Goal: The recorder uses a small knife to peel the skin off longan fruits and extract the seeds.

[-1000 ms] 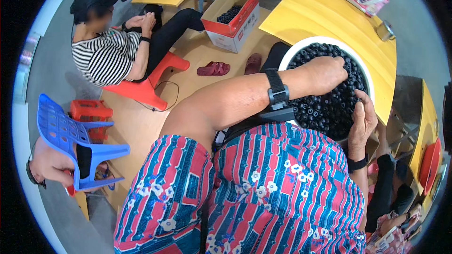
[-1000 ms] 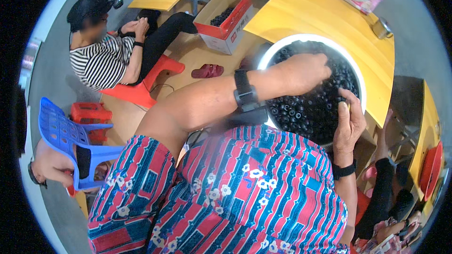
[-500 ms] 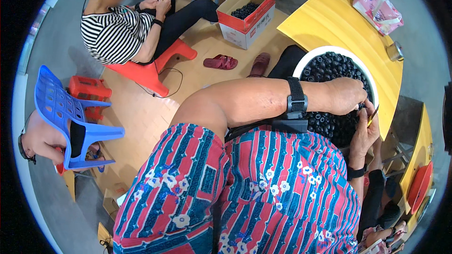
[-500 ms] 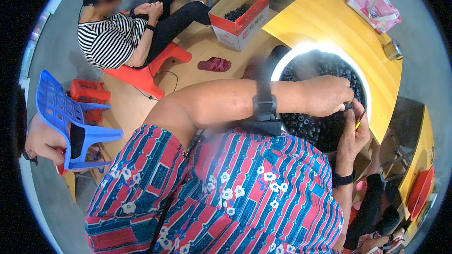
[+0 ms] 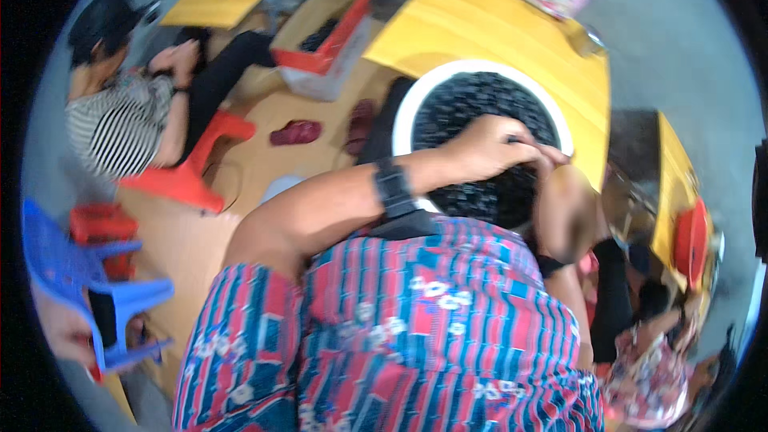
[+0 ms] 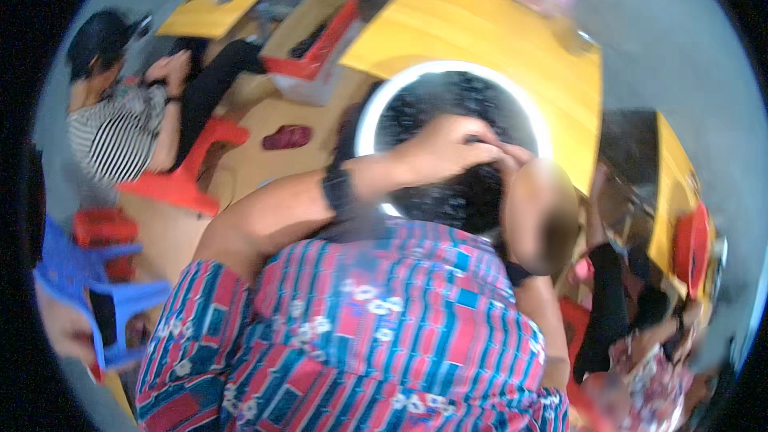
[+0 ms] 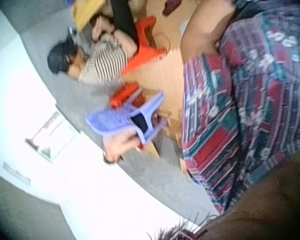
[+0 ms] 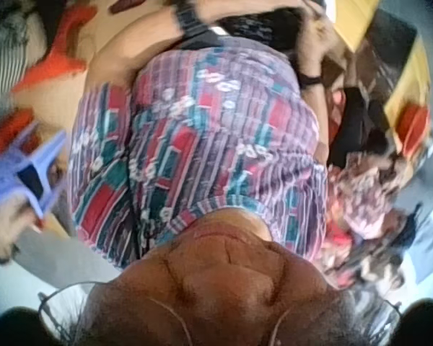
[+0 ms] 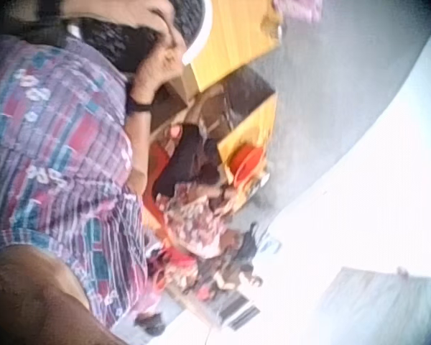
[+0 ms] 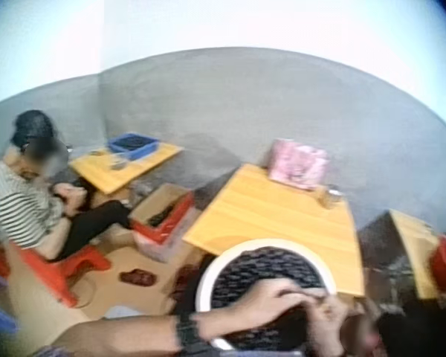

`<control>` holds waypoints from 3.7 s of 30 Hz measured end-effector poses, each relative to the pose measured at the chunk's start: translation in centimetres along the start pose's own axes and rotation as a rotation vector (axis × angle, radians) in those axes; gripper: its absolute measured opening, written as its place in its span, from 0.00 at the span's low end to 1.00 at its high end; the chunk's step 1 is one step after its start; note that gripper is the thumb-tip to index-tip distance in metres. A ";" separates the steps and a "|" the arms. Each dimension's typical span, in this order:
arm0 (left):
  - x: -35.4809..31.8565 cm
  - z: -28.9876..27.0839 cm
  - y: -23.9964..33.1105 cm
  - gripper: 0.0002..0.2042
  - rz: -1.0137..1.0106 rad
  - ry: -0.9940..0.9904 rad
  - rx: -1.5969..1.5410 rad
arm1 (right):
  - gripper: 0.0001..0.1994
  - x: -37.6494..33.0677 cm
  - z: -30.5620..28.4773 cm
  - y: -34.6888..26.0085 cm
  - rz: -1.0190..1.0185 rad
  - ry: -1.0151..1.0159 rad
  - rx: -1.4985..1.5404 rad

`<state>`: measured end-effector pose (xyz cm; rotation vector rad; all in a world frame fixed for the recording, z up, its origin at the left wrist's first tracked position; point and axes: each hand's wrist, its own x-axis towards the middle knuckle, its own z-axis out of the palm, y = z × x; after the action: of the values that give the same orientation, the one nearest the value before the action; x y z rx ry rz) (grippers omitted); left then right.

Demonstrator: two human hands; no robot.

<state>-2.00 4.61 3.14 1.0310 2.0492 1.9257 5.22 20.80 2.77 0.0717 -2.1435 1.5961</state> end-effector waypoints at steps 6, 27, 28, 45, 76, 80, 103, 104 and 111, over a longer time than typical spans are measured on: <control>-1.3 -0.6 0.9 0.13 -0.419 -0.151 -0.582 | 0.12 -0.1 0.2 -1.5 0.119 -0.141 0.133; -3.7 -1.3 -0.4 0.10 -0.454 -0.253 -0.956 | 0.13 -0.3 -0.3 -1.3 -0.173 -0.205 -0.149; -3.8 -1.4 -0.3 0.10 -0.457 -0.252 -0.956 | 0.12 -0.3 -0.3 -1.8 -0.193 -0.229 -0.174; -4.5 -1.8 0.7 0.06 -0.348 -0.168 -0.656 | 0.10 -0.6 0.2 -2.7 -0.368 -0.313 -0.459; -4.7 -2.3 0.9 0.07 -0.271 -0.195 -0.432 | 0.10 -0.7 0.0 -3.0 -0.420 -0.328 -0.513; -4.7 -2.1 0.8 0.09 -0.214 -0.193 -0.370 | 0.10 -0.7 0.0 -2.9 -0.413 -0.325 -0.517; -4.9 -2.0 0.8 0.08 -0.293 -0.183 -0.556 | 0.09 0.0 -0.3 -1.1 -0.085 -0.153 -0.193; -5.0 -2.0 0.8 0.08 -0.292 -0.182 -0.556 | 0.09 0.0 -0.3 -1.1 -0.086 -0.154 -0.192; -5.0 -1.6 0.5 0.06 -0.334 -0.142 -0.619 | 0.17 -0.3 0.2 -2.6 -0.208 -0.235 -0.197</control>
<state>1.14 0.47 2.19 0.6094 1.2997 2.0223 6.27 19.73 4.96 0.4236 -2.3711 1.3063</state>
